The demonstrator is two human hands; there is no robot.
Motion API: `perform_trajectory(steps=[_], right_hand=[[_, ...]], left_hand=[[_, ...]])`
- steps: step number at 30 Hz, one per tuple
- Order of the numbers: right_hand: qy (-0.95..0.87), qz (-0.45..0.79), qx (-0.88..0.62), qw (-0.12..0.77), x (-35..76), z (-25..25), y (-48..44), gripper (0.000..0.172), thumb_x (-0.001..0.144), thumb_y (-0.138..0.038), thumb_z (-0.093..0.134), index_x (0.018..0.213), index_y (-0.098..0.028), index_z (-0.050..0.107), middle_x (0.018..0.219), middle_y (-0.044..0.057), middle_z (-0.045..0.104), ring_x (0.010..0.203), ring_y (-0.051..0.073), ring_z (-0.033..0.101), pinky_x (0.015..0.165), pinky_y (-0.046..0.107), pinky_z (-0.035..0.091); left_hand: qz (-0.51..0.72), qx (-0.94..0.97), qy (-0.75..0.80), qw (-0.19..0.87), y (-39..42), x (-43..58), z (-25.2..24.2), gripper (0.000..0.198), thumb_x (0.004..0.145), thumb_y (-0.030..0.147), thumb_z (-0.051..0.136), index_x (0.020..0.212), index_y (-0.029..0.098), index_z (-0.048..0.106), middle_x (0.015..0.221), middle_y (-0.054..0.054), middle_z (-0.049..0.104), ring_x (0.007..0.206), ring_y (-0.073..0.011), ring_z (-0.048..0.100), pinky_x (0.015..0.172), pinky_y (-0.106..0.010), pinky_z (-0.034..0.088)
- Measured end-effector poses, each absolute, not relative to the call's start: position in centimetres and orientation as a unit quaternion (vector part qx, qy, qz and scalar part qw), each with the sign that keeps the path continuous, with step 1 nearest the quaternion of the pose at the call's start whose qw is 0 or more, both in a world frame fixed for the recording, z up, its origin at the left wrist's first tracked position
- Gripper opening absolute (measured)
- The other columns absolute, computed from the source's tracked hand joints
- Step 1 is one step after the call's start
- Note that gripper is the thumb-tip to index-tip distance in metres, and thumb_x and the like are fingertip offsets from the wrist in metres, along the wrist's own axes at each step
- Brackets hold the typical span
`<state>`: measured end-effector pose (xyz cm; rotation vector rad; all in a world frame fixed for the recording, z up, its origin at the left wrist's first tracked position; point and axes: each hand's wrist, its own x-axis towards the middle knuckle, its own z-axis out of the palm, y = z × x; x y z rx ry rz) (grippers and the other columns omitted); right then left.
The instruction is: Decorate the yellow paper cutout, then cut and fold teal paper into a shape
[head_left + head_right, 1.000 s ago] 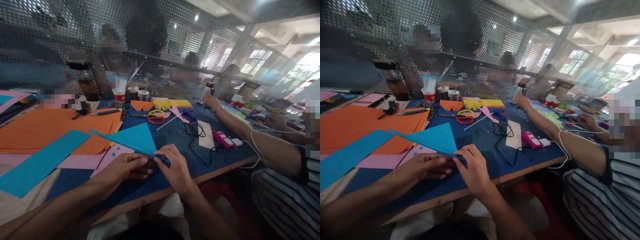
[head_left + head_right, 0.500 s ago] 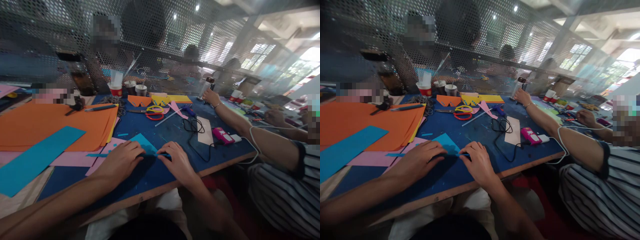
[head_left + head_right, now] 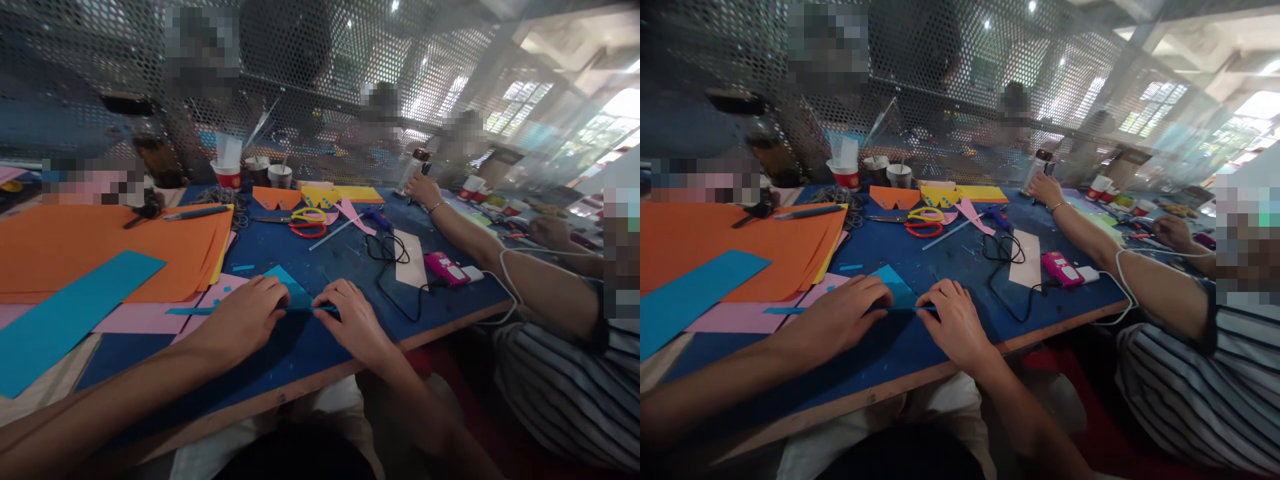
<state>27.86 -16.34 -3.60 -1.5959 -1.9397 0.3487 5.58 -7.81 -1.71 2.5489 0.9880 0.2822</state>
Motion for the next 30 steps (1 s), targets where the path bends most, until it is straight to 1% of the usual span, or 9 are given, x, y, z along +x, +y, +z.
perform_trajectory(steps=[4, 8, 12, 16, 20, 22, 26, 30], right_hand=[[-0.733, 0.136, -0.596, 0.297, 27.92, -3.74, -16.29, 0.013, 0.097, -0.017, 0.073, 0.107, -0.026, 0.072, 0.112, 0.004, 0.067, 0.109, 0.024, 0.062, 0.097, 0.043, 0.047], [-0.731, 0.144, -0.598, 0.297, 27.86, -3.80, -16.27, 0.013, 0.095, -0.016, 0.075, 0.105, -0.025, 0.072, 0.112, 0.004, 0.067, 0.110, 0.024, 0.062, 0.098, 0.043, 0.046], [-0.731, 0.149, -0.592, 0.305, 27.70, -3.75, -16.33, 0.015, 0.095, -0.014, 0.074, 0.105, -0.024, 0.070, 0.114, 0.004, 0.068, 0.111, 0.024, 0.062, 0.098, 0.042, 0.045], [-0.736, 0.152, -0.585, 0.304, 27.73, -3.89, -16.31, 0.016, 0.096, -0.012, 0.073, 0.105, -0.025, 0.068, 0.112, 0.002, 0.071, 0.109, 0.023, 0.063, 0.095, 0.041, 0.044], [-0.735, 0.162, -0.583, 0.304, 27.96, -4.13, -16.22, 0.018, 0.097, -0.014, 0.073, 0.111, -0.026, 0.071, 0.112, 0.002, 0.071, 0.108, 0.023, 0.063, 0.096, 0.041, 0.045], [-0.737, 0.167, -0.583, 0.300, 28.07, -4.19, -16.15, 0.021, 0.097, -0.016, 0.074, 0.115, -0.027, 0.072, 0.111, 0.003, 0.070, 0.109, 0.023, 0.063, 0.097, 0.040, 0.045], [-0.742, 0.170, -0.580, 0.290, 28.19, -4.17, -16.02, 0.018, 0.097, -0.017, 0.076, 0.112, -0.026, 0.075, 0.111, 0.003, 0.070, 0.111, 0.023, 0.062, 0.098, 0.039, 0.044], [-0.743, 0.166, -0.581, 0.288, 28.18, -4.10, -16.01, 0.017, 0.097, -0.018, 0.076, 0.112, -0.026, 0.076, 0.109, 0.003, 0.070, 0.108, 0.022, 0.062, 0.098, 0.039, 0.045]], left_hand=[[0.109, 0.908, 0.356, 0.192, -7.91, 5.73, -1.75, 0.009, 0.088, 0.015, 0.055, 0.087, 0.022, 0.061, 0.098, -0.008, 0.068, 0.095, -0.0288, 0.060, 0.082, -0.041, 0.044], [0.106, 0.905, 0.355, 0.207, -7.89, 5.59, -1.76, 0.007, 0.089, 0.018, 0.057, 0.088, 0.022, 0.061, 0.100, -0.008, 0.068, 0.097, -0.0290, 0.060, 0.082, -0.040, 0.043], [0.108, 0.905, 0.354, 0.209, -7.91, 5.40, -1.82, 0.006, 0.089, 0.020, 0.056, 0.092, 0.021, 0.061, 0.103, -0.009, 0.068, 0.100, -0.0304, 0.060, 0.085, -0.042, 0.044], [0.115, 0.905, 0.347, 0.220, -7.80, 5.27, -2.00, 0.012, 0.089, 0.021, 0.056, 0.098, 0.021, 0.063, 0.105, -0.009, 0.069, 0.103, -0.0309, 0.061, 0.089, -0.044, 0.044], [0.102, 0.912, 0.332, 0.216, -7.55, 5.24, -2.08, 0.008, 0.091, 0.020, 0.055, 0.092, 0.022, 0.062, 0.100, -0.008, 0.069, 0.100, -0.0301, 0.060, 0.086, -0.043, 0.044], [0.100, 0.909, 0.339, 0.221, -7.43, 5.25, -2.11, 0.005, 0.091, 0.021, 0.056, 0.092, 0.022, 0.061, 0.099, -0.007, 0.068, 0.100, -0.0300, 0.060, 0.084, -0.042, 0.044], [0.086, 0.903, 0.352, 0.232, -7.30, 5.26, -2.18, 0.006, 0.090, 0.021, 0.058, 0.094, 0.023, 0.060, 0.100, -0.007, 0.068, 0.099, -0.0293, 0.062, 0.083, -0.042, 0.044], [0.074, 0.905, 0.345, 0.239, -7.27, 5.15, -2.24, 0.006, 0.091, 0.021, 0.056, 0.094, 0.024, 0.060, 0.103, -0.005, 0.069, 0.101, -0.0280, 0.064, 0.085, -0.041, 0.045]])
